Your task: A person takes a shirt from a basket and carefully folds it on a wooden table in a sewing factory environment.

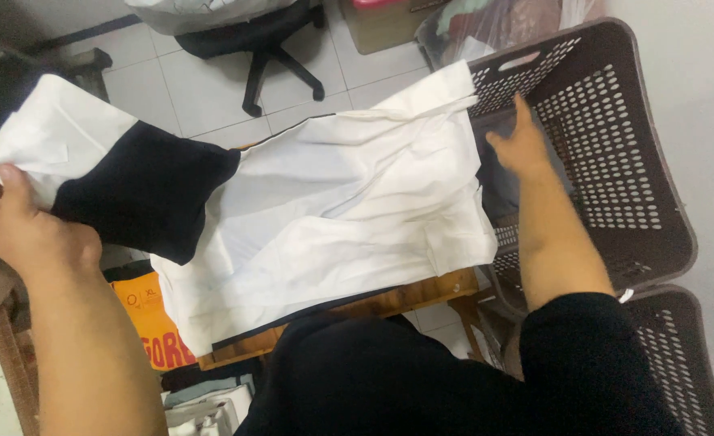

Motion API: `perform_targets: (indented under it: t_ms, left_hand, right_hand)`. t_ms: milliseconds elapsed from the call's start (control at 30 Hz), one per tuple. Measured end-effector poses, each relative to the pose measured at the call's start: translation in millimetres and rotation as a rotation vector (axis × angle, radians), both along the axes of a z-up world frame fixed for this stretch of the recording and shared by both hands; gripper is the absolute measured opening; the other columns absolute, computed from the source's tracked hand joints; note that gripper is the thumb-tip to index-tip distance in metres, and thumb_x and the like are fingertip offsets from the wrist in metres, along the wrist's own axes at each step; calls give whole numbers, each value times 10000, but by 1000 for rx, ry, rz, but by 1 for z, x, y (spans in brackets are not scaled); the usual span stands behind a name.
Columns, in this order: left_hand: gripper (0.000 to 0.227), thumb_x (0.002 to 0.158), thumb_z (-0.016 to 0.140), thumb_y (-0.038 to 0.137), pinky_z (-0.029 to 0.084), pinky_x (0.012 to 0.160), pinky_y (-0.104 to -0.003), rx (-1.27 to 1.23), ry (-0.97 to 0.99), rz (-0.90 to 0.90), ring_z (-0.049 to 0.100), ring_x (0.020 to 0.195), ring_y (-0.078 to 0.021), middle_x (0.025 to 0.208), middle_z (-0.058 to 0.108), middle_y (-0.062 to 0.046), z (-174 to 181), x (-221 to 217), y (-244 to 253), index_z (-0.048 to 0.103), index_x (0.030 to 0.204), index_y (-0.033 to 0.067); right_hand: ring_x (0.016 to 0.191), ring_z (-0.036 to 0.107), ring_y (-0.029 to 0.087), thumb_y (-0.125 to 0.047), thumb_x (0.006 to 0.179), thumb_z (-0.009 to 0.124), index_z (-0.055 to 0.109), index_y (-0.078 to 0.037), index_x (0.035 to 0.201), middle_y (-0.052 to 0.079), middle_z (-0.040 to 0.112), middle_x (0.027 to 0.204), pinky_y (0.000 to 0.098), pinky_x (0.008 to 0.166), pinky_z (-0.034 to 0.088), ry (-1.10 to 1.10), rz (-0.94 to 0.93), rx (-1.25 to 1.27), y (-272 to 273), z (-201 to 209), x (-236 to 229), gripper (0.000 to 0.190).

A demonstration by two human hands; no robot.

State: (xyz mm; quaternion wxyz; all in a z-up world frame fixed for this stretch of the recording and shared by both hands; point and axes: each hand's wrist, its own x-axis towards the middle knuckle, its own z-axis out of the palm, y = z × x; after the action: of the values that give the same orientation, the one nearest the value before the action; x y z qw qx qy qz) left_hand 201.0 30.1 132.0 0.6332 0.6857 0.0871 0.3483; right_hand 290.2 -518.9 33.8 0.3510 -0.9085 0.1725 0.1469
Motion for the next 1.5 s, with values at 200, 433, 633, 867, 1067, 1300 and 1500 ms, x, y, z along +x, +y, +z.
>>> perform_targets:
  t_ms: [200, 433, 633, 867, 1067, 1300, 1500]
  left_hand:
    - [105, 874, 535, 111, 417, 818, -228, -117, 98, 67, 514, 864, -108, 920, 531, -14, -26, 3, -7, 495, 969, 129]
    - [87, 886, 485, 74, 405, 795, -218, -78, 144, 85, 485, 835, -94, 883, 508, 8, -15, 8, -14, 508, 930, 145]
    - [73, 885, 492, 124, 376, 808, -229, -80, 110, 124, 467, 866, -102, 918, 498, 5, -19, 8, -12, 488, 950, 157]
    - [319, 851, 517, 188, 397, 811, -266, 61, 584, 280, 485, 968, -155, 1091, 499, -96, -91, -3, -1, 395, 1139, 121]
    - [406, 863, 485, 95, 303, 880, -567, 607, 1161, 304, 342, 1162, -367, 1258, 277, -161, -134, -91, -63, 350, 1245, 78]
    - [587, 893, 174, 465, -1, 1026, -562, 664, 1637, -238, -126, 1327, -220, 1450, -139, -34, -143, -135, -71, -25, 1395, 236]
    - [616, 871, 230, 503, 44, 1025, -554, 659, 1716, -205, -88, 1328, -230, 1447, -138, 3, -127, -132, -40, -7, 1391, 272]
  right_hand:
    - [1317, 134, 314, -632, 744, 361, 127, -90, 1373, 122, 92, 1432, 447, 1077, 149, 817, -446, 195, 20, 8, -95, 863]
    - [988, 530, 261, -405, 743, 592, 503, 12, 1163, 124, 554, 1130, 302, 874, 392, 622, -451, 294, -13, -31, -116, 599]
    - [1015, 484, 208, -389, 803, 524, 508, -67, 1162, 62, 541, 1139, 306, 870, 331, 482, -418, 242, -40, -10, -130, 483]
    - [1120, 396, 326, -395, 754, 575, 446, -93, 1180, 173, 453, 1205, 451, 909, 300, 324, -396, -229, -57, -69, -137, 537]
    - [951, 504, 311, -352, 862, 569, 547, -90, 1085, 137, 562, 956, 436, 814, 384, -60, -194, -278, -27, -87, -124, 344]
    - [1124, 440, 340, -537, 917, 360, 397, -71, 1279, 186, 483, 1201, 467, 912, 356, 195, -166, -92, 17, -47, -123, 591]
    - [1128, 447, 321, -605, 834, 482, 436, -69, 1264, 193, 496, 1192, 460, 911, 378, 317, -96, -42, 15, -60, -134, 689]
